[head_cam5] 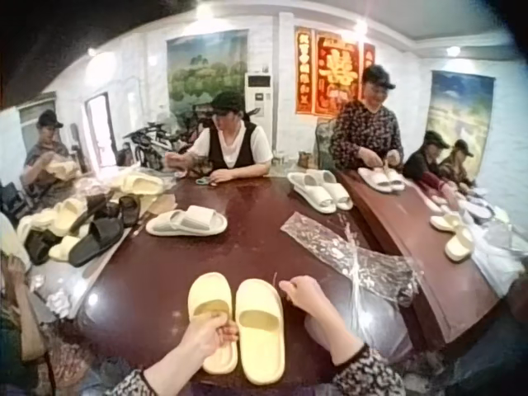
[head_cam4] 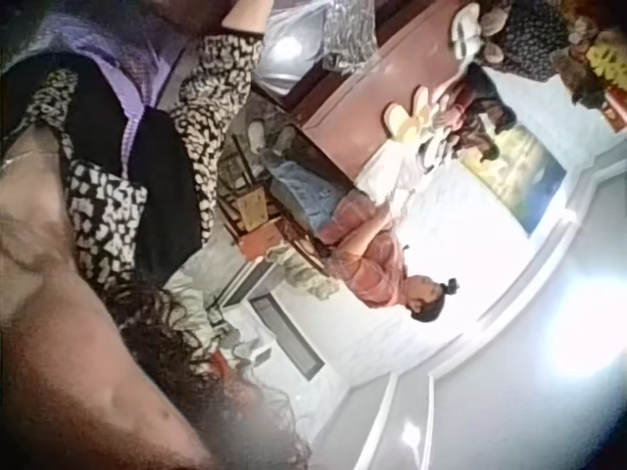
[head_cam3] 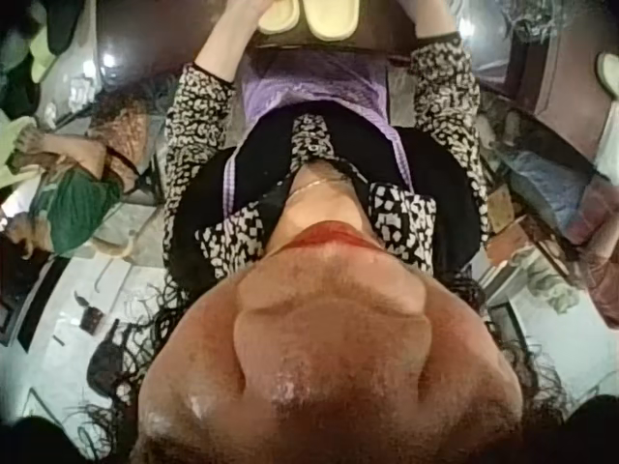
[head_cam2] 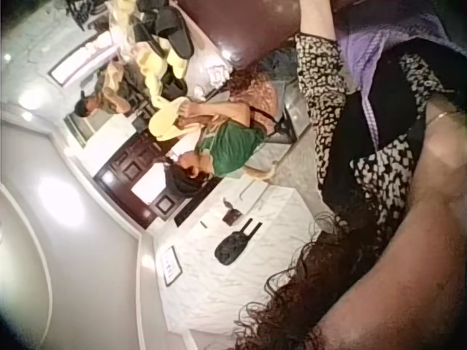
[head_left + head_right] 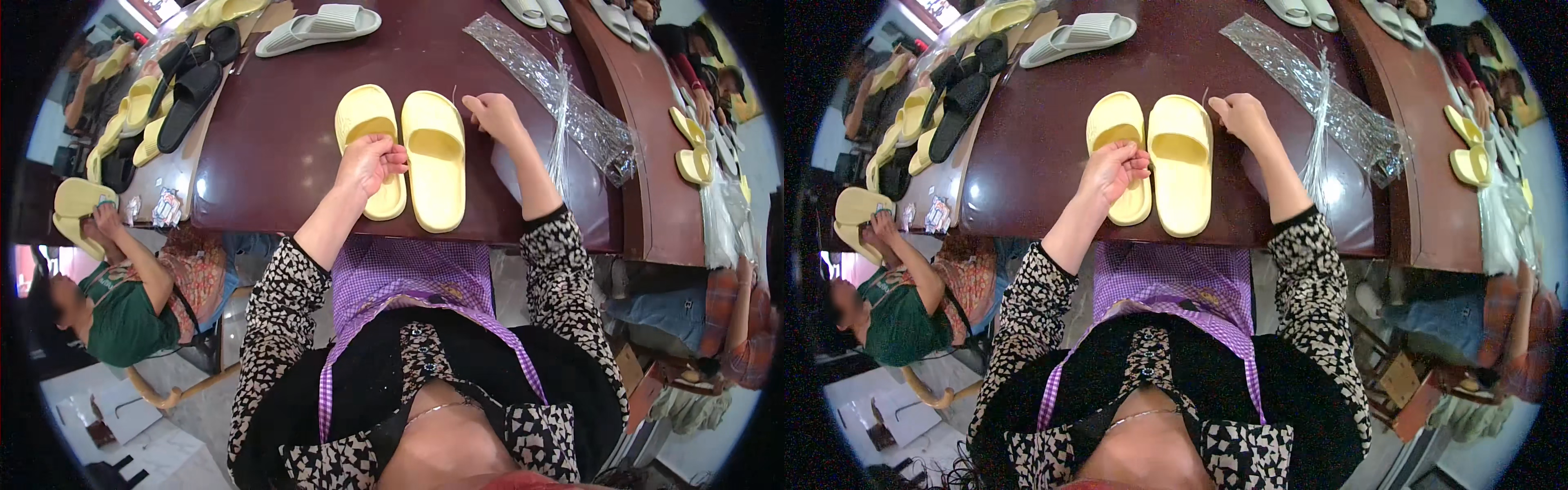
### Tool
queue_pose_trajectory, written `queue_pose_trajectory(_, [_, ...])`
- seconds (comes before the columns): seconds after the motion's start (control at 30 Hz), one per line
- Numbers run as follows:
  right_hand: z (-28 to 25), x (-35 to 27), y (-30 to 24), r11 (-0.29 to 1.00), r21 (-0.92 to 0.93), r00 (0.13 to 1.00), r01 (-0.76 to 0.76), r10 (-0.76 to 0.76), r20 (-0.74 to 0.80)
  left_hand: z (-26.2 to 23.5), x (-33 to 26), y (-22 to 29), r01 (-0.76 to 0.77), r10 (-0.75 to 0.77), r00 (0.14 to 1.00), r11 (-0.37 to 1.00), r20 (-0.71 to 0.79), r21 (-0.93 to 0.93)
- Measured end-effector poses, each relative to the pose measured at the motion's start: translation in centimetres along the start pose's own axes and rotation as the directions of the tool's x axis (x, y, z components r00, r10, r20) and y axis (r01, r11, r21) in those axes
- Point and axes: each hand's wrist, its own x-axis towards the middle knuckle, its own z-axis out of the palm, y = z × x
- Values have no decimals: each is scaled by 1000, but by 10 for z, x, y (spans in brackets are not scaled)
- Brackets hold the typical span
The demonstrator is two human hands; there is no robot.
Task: The person pairs slippers together by threading plastic ties through each pair and fastening them by hand.
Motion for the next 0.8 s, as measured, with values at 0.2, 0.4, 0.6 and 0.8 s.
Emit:
queue_pose_trajectory(0.2, [24,34,-9,982,-182,995,-59,71,63,-5,9,0,-39,39,999,999,31,9])
queue_pose_trajectory(0.4, [35,48,-11,968,-192,987,159,-161,4,-4,12,1,-48,48,999,998,4,-38])
queue_pose_trajectory(0.6, [60,67,-68,855,257,846,450,-500,183,-5,8,2,-57,56,998,995,-13,-79])
queue_pose_trajectory(0.8, [89,83,-96,901,147,742,409,-422,520,-2,10,-2,-81,82,997,992,-1,-99])
